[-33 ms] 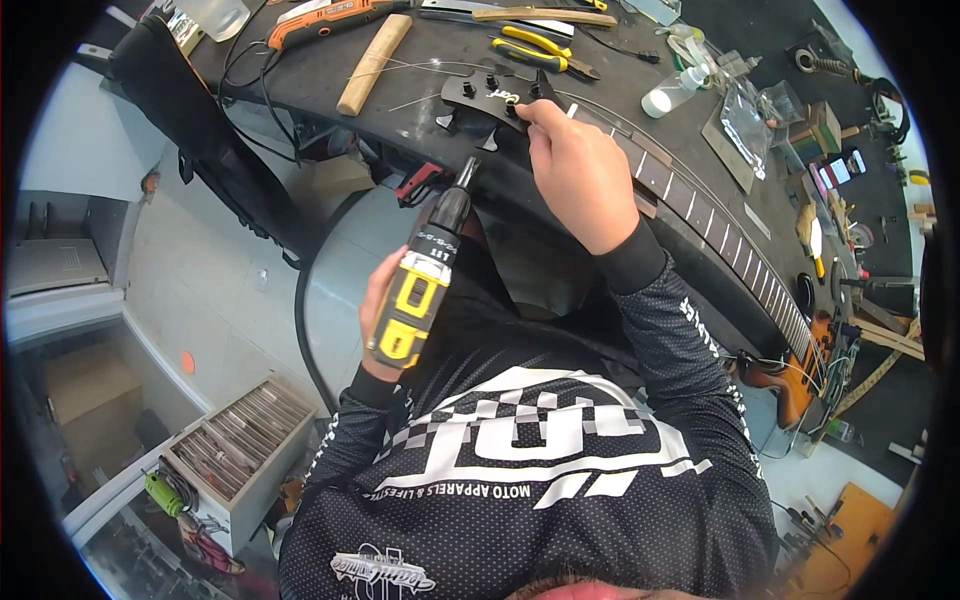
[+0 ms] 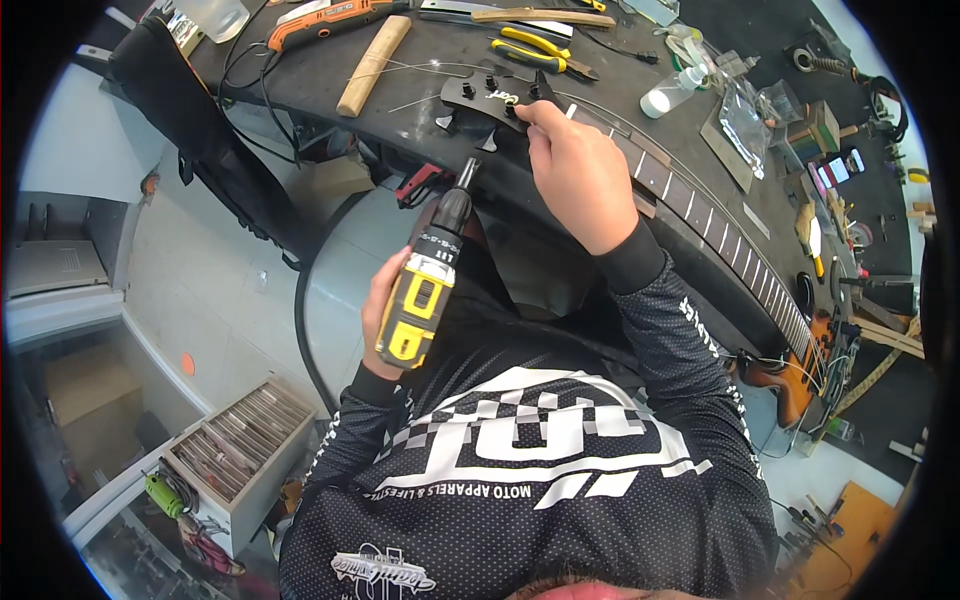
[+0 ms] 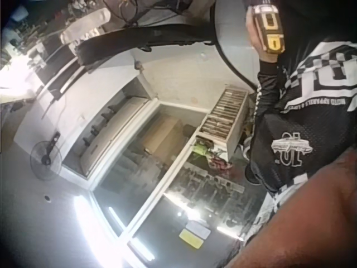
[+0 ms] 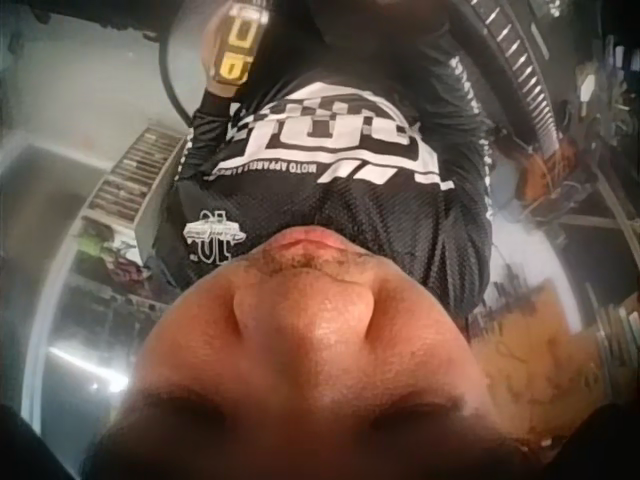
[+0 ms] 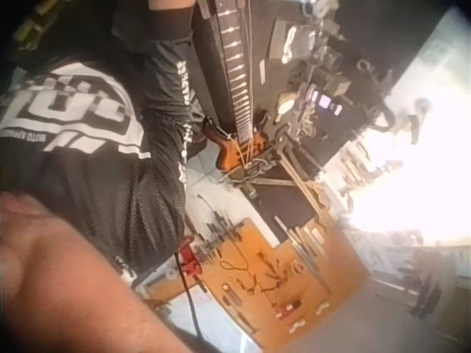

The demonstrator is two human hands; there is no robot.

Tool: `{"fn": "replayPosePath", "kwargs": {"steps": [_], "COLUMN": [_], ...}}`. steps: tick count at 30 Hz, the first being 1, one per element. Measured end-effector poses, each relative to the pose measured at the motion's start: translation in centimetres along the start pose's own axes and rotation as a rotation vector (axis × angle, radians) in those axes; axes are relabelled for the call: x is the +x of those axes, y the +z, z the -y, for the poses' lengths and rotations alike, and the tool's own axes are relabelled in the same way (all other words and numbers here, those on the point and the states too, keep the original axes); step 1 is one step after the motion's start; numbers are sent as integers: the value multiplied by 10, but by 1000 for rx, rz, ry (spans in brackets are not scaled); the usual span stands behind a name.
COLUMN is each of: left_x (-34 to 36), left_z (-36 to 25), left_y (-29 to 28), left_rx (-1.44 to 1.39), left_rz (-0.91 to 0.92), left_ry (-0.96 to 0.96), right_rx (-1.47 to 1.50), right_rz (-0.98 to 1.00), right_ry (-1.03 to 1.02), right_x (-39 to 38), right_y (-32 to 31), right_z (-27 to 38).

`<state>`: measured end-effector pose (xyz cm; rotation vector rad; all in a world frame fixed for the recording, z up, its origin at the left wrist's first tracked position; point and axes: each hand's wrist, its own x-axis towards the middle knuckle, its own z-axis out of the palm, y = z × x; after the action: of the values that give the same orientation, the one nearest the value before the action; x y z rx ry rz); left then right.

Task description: The person replaces the strings on a bass guitar by uncoiling new strings from a package, threading them through the bridge, pulling them up the neck to the headstock, cutting them to length with pliers, and tightening them using a power drill with a winder attachment.

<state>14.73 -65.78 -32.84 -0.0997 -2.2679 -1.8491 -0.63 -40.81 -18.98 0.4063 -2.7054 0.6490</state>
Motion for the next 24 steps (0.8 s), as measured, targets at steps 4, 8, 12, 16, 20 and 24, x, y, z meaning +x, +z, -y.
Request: {"fn": "replayPosePath", "kwargs": {"steps": [4,8,12,16,20,24], "left_x": [18,38,55,66,75,81], "left_z": [12,10,4,-5,-12,-21], "left_y": [-10,-14,-25,-33,-40,-43], "left_rx": [374,472,583,664,708,723], "left_rz": [54,75,114,163,223,243], "left_ry": [421,590,721,781,792,798], "right_rx": [17,53,46,87,109,128], "right_rz": [21,59,30,38,37,29], "right_ry": [37,87,37,48,49,56], "right_x": [-3,-4,-5,-5,-5,-6], "right_y": [-2,-3,-1,0,3,2], "right_z": [2,2,-3,-7,-11,-10]}}
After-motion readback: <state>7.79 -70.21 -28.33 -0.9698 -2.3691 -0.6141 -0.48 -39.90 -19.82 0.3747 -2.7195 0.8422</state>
